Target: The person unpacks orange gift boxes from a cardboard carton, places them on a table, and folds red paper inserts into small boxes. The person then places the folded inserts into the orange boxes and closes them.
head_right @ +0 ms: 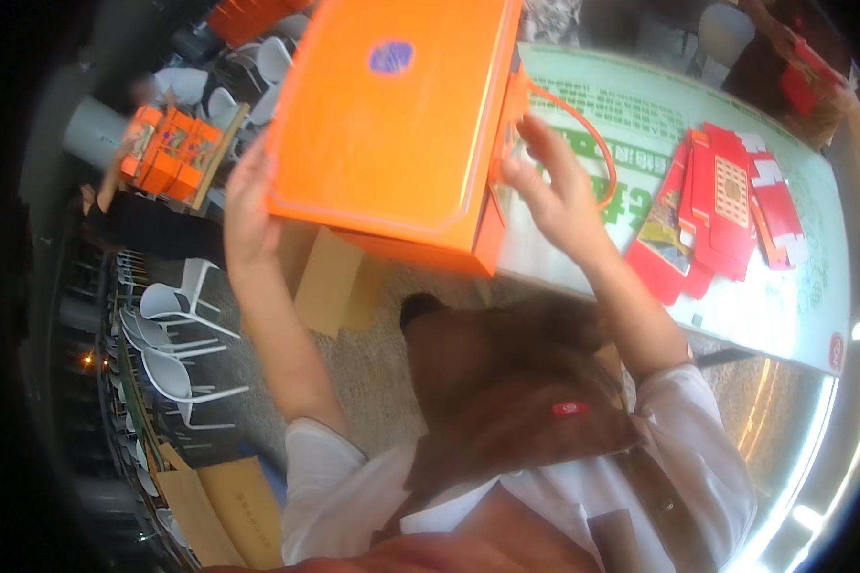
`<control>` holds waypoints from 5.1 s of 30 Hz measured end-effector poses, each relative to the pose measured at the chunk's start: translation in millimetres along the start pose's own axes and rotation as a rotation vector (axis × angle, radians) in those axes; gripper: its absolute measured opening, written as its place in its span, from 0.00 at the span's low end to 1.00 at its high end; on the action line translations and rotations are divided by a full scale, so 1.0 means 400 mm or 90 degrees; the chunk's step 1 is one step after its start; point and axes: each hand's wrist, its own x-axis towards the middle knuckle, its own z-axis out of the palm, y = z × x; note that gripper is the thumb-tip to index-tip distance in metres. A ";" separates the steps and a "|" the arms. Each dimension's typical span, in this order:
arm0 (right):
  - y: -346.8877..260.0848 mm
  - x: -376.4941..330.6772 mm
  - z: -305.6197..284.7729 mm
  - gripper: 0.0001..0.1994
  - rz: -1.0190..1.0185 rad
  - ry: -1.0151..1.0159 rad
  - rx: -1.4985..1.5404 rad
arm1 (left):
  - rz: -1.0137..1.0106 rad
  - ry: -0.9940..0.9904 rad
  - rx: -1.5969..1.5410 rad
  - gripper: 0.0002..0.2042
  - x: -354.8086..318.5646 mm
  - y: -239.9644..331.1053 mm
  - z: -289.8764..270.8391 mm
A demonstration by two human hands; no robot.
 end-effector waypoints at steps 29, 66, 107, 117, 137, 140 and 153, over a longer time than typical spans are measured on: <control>-0.066 -0.303 -0.436 0.32 0.132 0.256 0.324 | -0.293 -0.149 0.866 0.30 0.150 -0.198 0.209; 0.024 -0.351 -0.472 0.37 0.192 0.337 0.295 | -0.413 -0.201 0.513 0.28 0.255 -0.265 0.137; -0.078 -0.464 -0.544 0.25 -0.005 0.361 0.364 | 0.108 -0.047 0.520 0.17 0.093 -0.047 0.214; -0.085 -0.126 -0.081 0.23 0.276 0.086 0.448 | 0.104 -0.029 0.500 0.26 -0.100 -0.168 0.003; -0.100 -0.042 -0.018 0.37 0.162 -0.082 -0.206 | 0.080 -0.048 0.241 0.46 -0.173 -0.188 0.026; -0.086 -0.057 -0.006 0.33 0.181 -0.054 -0.155 | 0.051 -0.072 0.281 0.41 -0.201 -0.201 0.001; -0.074 -0.346 -0.305 0.17 0.206 0.062 -0.261 | 0.213 0.071 0.408 0.40 -0.264 -0.260 -0.040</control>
